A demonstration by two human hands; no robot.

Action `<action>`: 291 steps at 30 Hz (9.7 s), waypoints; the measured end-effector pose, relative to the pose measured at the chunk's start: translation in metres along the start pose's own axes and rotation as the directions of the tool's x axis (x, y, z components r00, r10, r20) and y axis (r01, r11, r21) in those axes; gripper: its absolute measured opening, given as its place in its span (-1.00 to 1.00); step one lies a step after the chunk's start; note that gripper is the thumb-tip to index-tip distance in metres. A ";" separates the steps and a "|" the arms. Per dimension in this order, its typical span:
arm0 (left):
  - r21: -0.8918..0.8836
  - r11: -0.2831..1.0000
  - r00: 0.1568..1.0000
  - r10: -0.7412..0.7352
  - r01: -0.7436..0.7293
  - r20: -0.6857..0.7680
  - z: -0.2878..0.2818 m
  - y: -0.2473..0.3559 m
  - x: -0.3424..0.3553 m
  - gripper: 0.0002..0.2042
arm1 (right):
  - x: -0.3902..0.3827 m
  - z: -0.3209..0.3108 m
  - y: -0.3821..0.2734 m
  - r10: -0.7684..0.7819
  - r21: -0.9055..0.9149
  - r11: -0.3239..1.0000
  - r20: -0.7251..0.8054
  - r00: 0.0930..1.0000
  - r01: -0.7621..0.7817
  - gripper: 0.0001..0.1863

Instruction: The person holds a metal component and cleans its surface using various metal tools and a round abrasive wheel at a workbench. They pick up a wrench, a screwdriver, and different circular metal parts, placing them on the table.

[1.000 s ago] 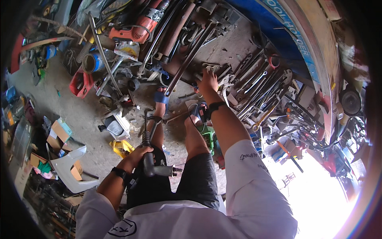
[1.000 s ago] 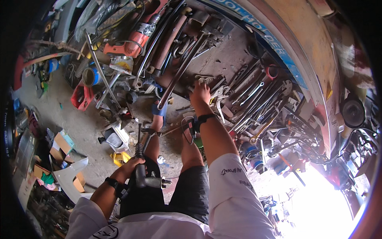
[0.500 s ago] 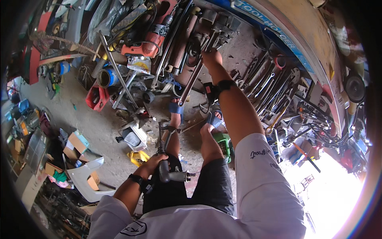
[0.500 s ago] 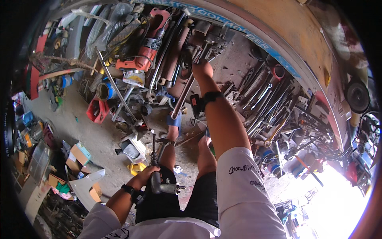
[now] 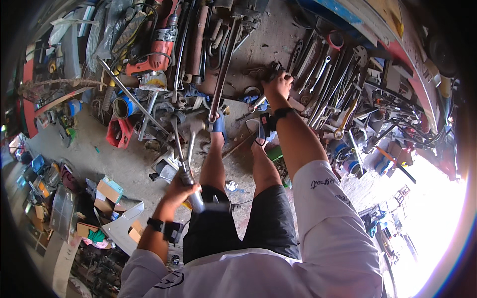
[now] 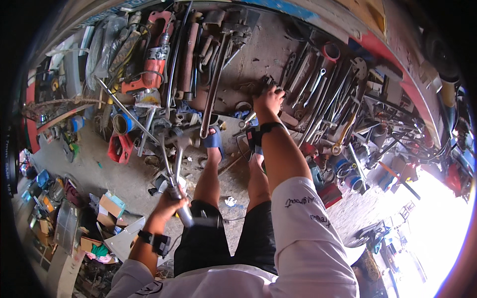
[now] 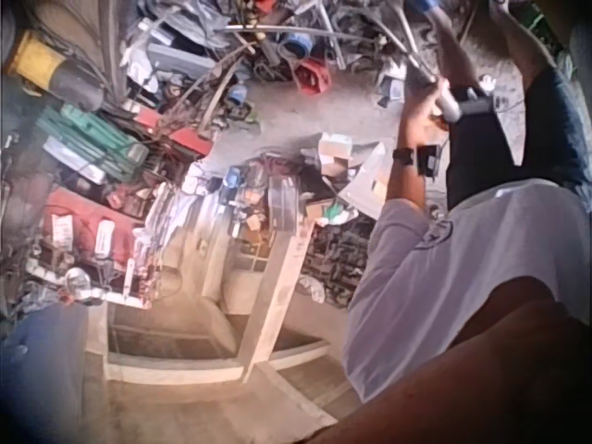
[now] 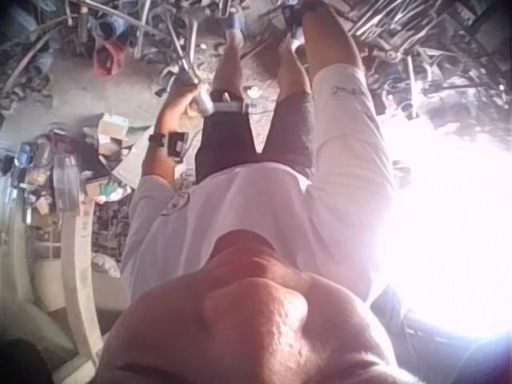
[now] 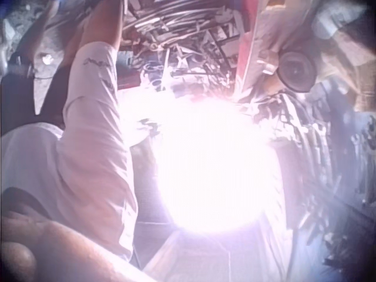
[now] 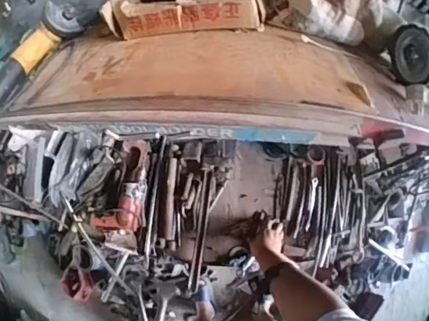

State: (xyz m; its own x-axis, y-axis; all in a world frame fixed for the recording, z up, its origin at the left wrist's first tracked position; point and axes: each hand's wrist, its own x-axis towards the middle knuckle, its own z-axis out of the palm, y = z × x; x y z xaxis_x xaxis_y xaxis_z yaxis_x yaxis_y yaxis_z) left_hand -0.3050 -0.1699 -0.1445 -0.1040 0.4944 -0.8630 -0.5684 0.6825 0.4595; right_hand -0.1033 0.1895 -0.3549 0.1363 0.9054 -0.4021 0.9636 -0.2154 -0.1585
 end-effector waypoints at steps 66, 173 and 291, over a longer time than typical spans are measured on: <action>0.080 0.985 0.988 -0.153 0.152 0.004 0.045 0.126 0.174 -0.72 | -0.070 -0.040 0.063 -0.050 0.706 0.676 0.329 0.943 -0.210 -0.71; 0.543 0.803 0.912 0.381 -0.245 -0.151 -0.042 0.124 0.103 -0.62 | -0.152 -0.315 -0.106 -0.916 0.795 -0.393 -0.296 0.269 -0.463 -0.71; 0.364 0.896 0.967 -0.223 0.253 -0.125 0.194 0.041 0.159 -0.74 | 0.063 -0.011 0.089 0.108 0.254 0.954 0.205 0.973 -0.159 -0.43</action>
State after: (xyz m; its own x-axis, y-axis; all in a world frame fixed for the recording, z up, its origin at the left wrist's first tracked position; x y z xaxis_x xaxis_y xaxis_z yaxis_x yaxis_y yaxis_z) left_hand -0.1869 0.0411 -0.2224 -0.0761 0.2588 -0.9629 -0.2388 0.9329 0.2696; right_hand -0.0062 0.2316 -0.3847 0.1893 0.7828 -0.5928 0.8394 -0.4423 -0.3159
